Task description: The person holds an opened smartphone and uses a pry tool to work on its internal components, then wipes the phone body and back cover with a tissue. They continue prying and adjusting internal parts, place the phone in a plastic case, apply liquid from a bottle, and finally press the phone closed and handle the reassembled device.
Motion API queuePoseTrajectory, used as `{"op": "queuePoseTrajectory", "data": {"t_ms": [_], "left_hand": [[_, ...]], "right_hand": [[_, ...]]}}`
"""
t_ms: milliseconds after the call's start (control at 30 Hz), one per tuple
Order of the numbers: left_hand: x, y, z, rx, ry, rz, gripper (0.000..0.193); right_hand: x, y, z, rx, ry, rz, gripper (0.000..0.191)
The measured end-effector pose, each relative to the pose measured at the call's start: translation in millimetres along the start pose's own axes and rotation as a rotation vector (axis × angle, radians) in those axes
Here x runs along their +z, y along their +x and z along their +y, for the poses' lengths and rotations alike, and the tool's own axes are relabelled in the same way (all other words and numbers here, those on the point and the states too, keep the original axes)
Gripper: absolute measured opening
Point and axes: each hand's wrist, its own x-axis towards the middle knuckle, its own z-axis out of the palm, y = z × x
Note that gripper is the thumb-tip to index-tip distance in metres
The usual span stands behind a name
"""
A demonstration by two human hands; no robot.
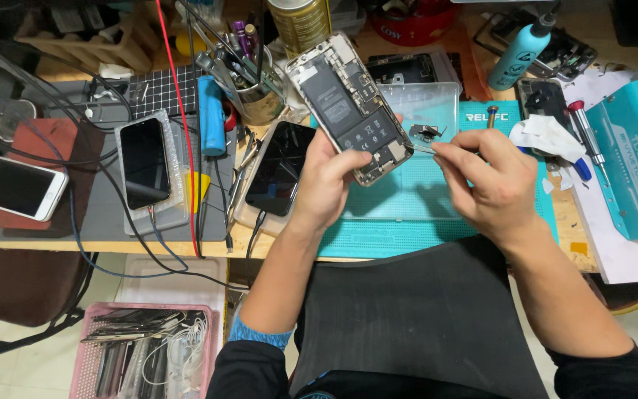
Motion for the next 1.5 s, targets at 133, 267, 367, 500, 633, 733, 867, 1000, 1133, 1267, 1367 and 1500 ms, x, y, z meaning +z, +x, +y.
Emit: {"op": "queuePoseTrajectory", "data": {"t_ms": [133,267,367,500,633,733,867,1000,1133,1267,1367,1500], "left_hand": [[6,5,-1,-0.027,-0.145,0.091,0.054],[19,7,-17,0.075,-0.098,0.191,0.053],[25,6,-34,0.238,0.021,0.190,0.051],[25,5,-53,0.391,0.116,0.189,0.047],[23,5,-59,0.455,0.149,0.175,0.043],[24,4,-59,0.479,0.183,0.177,0.042],[26,2,-57,0.481,0.254,0.183,0.042],[27,1,-57,0.487,0.296,0.170,0.044],[26,2,-59,0.489,0.285,0.169,0.043],[25,-1,-60,0.482,0.330,0.185,0.041],[26,-5,-61,0.458,0.383,0.228,0.038],[28,-7,-60,0.420,0.330,0.226,0.040]], "right_hand": [[4,-2,-7,0.057,0.071,0.062,0.022],[7,1,-8,0.196,0.146,0.000,0.017],[16,8,-6,0.345,0.293,-0.029,0.016],[24,15,-7,0.545,0.430,-0.060,0.016],[26,21,-7,0.544,0.422,-0.079,0.015],[29,24,-9,0.566,0.464,-0.095,0.015],[31,25,-10,0.579,0.445,-0.094,0.015],[32,25,-10,0.573,0.456,-0.093,0.014],[32,25,-11,0.579,0.462,-0.083,0.014],[32,24,-11,0.572,0.463,-0.077,0.014],[33,24,-12,0.573,0.448,-0.078,0.014],[33,24,-11,0.561,0.437,-0.076,0.014]]}}
